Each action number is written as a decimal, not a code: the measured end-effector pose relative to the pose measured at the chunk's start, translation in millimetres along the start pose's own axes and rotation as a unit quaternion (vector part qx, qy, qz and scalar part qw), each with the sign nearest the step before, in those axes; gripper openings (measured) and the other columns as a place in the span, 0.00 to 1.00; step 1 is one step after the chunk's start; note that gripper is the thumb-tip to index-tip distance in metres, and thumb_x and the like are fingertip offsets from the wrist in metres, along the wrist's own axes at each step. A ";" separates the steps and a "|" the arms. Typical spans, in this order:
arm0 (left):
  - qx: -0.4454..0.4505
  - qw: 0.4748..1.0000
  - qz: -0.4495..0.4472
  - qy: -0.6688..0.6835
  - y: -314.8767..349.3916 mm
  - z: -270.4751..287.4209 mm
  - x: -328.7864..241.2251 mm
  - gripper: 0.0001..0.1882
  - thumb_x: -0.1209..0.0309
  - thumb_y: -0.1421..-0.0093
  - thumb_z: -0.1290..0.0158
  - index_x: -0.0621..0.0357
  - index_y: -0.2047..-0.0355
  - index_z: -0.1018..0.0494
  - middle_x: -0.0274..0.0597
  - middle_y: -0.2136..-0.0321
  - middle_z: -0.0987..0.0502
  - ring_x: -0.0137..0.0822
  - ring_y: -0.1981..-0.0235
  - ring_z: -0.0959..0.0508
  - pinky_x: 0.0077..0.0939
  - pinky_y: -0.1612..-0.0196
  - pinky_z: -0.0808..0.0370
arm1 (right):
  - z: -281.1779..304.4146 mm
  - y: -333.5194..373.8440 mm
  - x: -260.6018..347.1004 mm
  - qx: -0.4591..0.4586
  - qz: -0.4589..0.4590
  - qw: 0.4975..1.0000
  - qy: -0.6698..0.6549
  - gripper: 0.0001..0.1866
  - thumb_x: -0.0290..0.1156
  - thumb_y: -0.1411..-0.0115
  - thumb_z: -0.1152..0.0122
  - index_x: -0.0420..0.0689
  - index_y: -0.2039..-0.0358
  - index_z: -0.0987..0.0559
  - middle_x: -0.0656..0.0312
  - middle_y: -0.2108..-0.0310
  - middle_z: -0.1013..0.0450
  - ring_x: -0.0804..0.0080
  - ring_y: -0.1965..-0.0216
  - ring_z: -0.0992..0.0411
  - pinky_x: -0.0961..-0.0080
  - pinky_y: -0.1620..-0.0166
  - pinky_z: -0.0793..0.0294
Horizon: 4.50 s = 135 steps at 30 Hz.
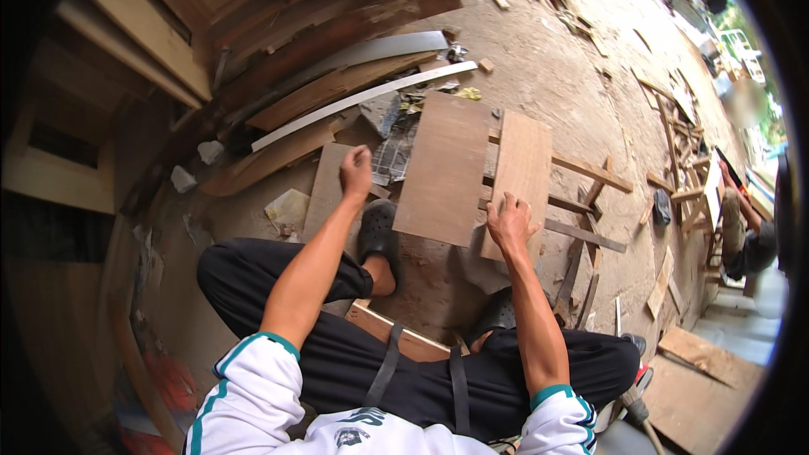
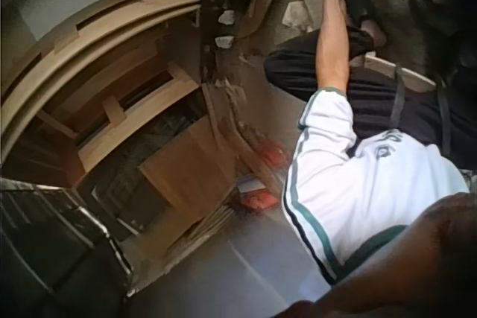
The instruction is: The person arranges several wooden planks on a small wooden stand. They then use a hammer and a metal bar to strike and separate a long, curved wooden piece into smaller sections.
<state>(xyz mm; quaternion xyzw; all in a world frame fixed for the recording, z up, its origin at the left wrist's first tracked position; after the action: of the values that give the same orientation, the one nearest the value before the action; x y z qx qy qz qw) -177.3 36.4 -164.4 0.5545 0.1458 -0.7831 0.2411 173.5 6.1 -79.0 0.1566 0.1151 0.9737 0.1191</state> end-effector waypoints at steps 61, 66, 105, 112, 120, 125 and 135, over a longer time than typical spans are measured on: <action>0.312 0.938 -0.014 0.147 159.2 -122.0 -207.9 0.25 0.52 0.34 0.48 0.67 0.56 0.24 0.46 0.69 0.19 0.32 0.69 0.22 0.27 0.65 0.26 | 104.3 35.8 -93.5 -0.220 -0.030 0.967 -0.129 0.46 0.63 0.32 0.70 0.31 0.32 0.48 0.38 0.30 0.53 0.45 0.28 0.58 0.53 0.28 0.60; 0.344 0.935 -0.012 0.087 202.0 -162.5 -224.9 0.29 0.52 0.34 0.47 0.72 0.50 0.28 0.56 0.59 0.21 0.39 0.58 0.22 0.30 0.54 0.27 | 79.2 64.3 -102.7 -0.172 0.268 0.944 -0.089 0.45 0.66 0.33 0.66 0.40 0.31 0.45 0.42 0.30 0.51 0.46 0.28 0.55 0.53 0.29 0.58; 0.464 0.741 -0.165 -0.457 157.7 -208.3 -137.9 0.73 0.21 0.68 0.43 0.36 0.27 0.63 0.58 0.29 0.76 0.65 0.29 0.69 0.75 0.37 0.78 | -44.0 14.6 -242.4 -0.036 -0.156 0.402 -0.901 0.27 0.34 0.40 0.33 0.43 0.42 0.30 0.57 0.47 0.27 0.58 0.46 0.28 0.54 0.44 0.25; 0.464 0.736 -0.165 -0.465 158.8 -209.5 -138.8 0.72 0.21 0.66 0.45 0.35 0.27 0.65 0.57 0.29 0.76 0.64 0.28 0.68 0.74 0.38 0.80 | -60.2 6.0 -257.1 -0.049 -0.147 0.396 -0.905 0.27 0.34 0.40 0.34 0.43 0.42 0.31 0.57 0.45 0.27 0.59 0.45 0.28 0.56 0.42 0.27; 0.464 0.735 -0.165 -0.465 159.6 -209.3 -139.2 0.71 0.21 0.65 0.45 0.35 0.27 0.66 0.57 0.29 0.78 0.64 0.28 0.67 0.74 0.38 0.80 | -60.7 4.0 -260.3 -0.043 -0.119 0.391 -0.911 0.29 0.35 0.39 0.35 0.41 0.39 0.33 0.56 0.43 0.29 0.58 0.42 0.31 0.57 0.39 0.31; 0.464 0.735 -0.163 -0.467 158.7 -209.1 -136.3 0.71 0.21 0.65 0.45 0.35 0.27 0.66 0.58 0.29 0.78 0.64 0.28 0.66 0.74 0.38 0.80 | -51.8 1.2 -246.0 -0.041 -0.122 0.375 -0.918 0.30 0.34 0.39 0.34 0.41 0.39 0.33 0.56 0.43 0.29 0.58 0.43 0.30 0.57 0.39 0.30; 0.461 0.740 -0.168 -0.460 160.4 -208.3 -140.3 0.71 0.22 0.64 0.44 0.36 0.27 0.65 0.58 0.29 0.78 0.63 0.28 0.66 0.73 0.37 0.80 | -48.4 -8.2 -251.3 -0.045 -0.136 0.403 -0.904 0.27 0.35 0.39 0.35 0.41 0.41 0.31 0.56 0.46 0.27 0.59 0.46 0.27 0.58 0.42 0.27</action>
<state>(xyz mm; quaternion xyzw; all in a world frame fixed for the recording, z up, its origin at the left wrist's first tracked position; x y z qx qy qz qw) 113.2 35.0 -97.8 0.1370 -0.2712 -0.9421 -0.1417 390.9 -62.6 -195.6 0.9222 -0.0843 0.2393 0.2919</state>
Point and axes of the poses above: each hand's wrist, its own y-axis away from the middle knuckle, its own z-axis out of the back of the hand, x = y × z, the point moved 1 cm from there along -y, towards the middle knuckle
